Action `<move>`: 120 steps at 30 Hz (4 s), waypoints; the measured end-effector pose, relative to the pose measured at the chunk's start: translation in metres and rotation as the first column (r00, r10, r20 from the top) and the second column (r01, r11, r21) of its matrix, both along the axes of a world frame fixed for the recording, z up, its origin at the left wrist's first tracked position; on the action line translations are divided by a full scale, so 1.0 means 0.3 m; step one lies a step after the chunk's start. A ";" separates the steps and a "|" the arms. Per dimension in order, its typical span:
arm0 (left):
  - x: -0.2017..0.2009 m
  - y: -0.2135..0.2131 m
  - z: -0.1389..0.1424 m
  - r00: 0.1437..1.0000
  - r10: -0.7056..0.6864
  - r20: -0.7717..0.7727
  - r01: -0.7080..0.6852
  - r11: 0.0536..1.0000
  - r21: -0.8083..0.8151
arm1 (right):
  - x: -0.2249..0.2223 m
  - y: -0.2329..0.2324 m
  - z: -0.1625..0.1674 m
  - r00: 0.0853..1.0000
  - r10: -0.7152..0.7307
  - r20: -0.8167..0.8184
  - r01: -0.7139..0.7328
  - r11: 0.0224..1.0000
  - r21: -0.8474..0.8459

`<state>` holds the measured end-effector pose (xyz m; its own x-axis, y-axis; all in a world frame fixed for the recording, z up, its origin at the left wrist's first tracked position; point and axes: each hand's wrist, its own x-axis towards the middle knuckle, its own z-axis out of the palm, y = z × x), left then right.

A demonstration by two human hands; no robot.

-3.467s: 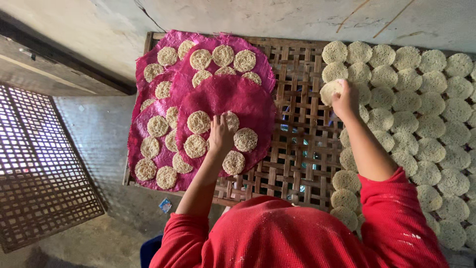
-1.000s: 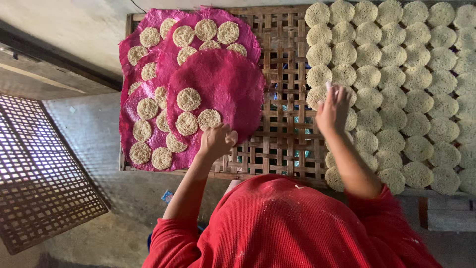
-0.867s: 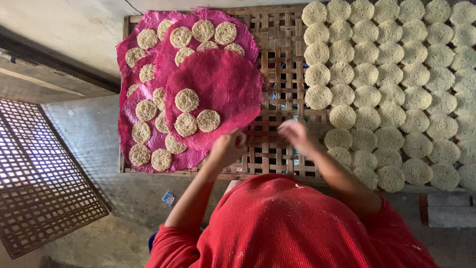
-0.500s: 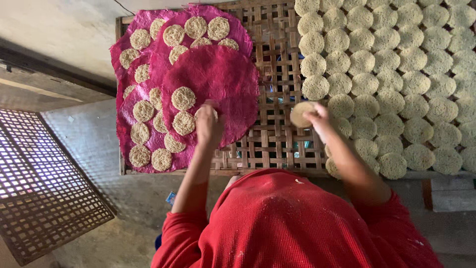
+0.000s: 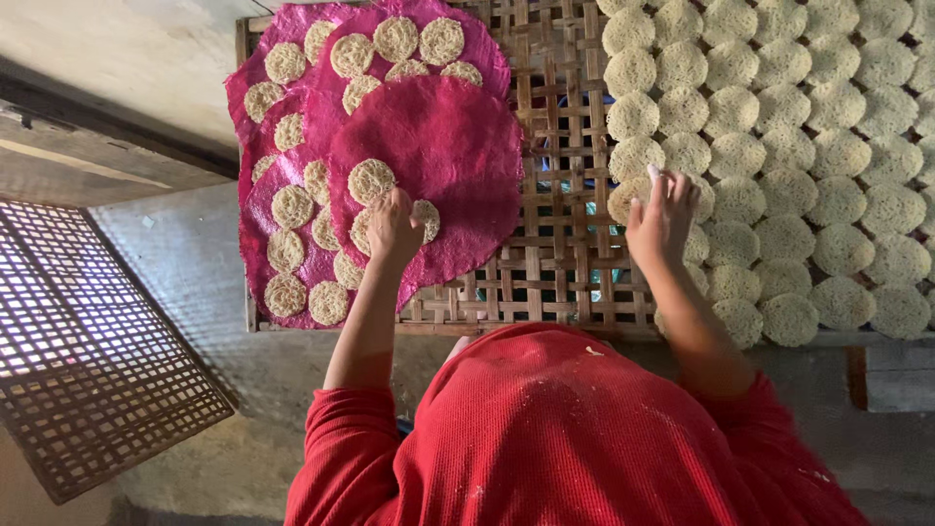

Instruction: The person lifts round rice crackers off pink plastic sheets and places them one at a time in rows on woven bamboo drying racks, occasionally repositioning or lifting the sheets to reach uncovered spots. At the end the person moves toward a basin holding white dough.

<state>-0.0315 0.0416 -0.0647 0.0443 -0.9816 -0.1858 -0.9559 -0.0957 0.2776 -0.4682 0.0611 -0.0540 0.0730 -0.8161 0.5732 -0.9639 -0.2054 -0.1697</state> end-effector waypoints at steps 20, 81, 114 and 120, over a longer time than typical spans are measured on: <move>0.109 0.048 0.051 0.969 0.195 0.149 -0.104 0.875 -0.473 | 0.033 0.278 -0.113 0.666 -0.228 0.710 -0.278 0.807 0.520; -0.367 0.679 0.063 0.684 -0.252 -0.684 0.124 0.965 -0.232 | 0.450 0.576 -0.189 0.178 -0.461 0.869 -0.698 0.564 0.442; -0.081 0.629 -0.014 0.962 0.117 -0.246 -0.158 0.976 -0.151 | -0.059 0.655 0.077 0.992 -0.094 0.087 0.077 0.980 0.186; -0.078 0.506 0.005 0.844 0.219 -0.490 -0.252 0.968 0.000 | -0.055 0.557 0.030 0.986 -0.148 0.080 0.129 0.970 0.204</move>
<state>-0.0548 0.1933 -0.0632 0.1961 -0.9632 -0.1838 -0.6506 -0.2680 0.7106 -0.4848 0.2282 -0.0451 -0.0953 -0.9120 0.3990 -0.9584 -0.0243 -0.2844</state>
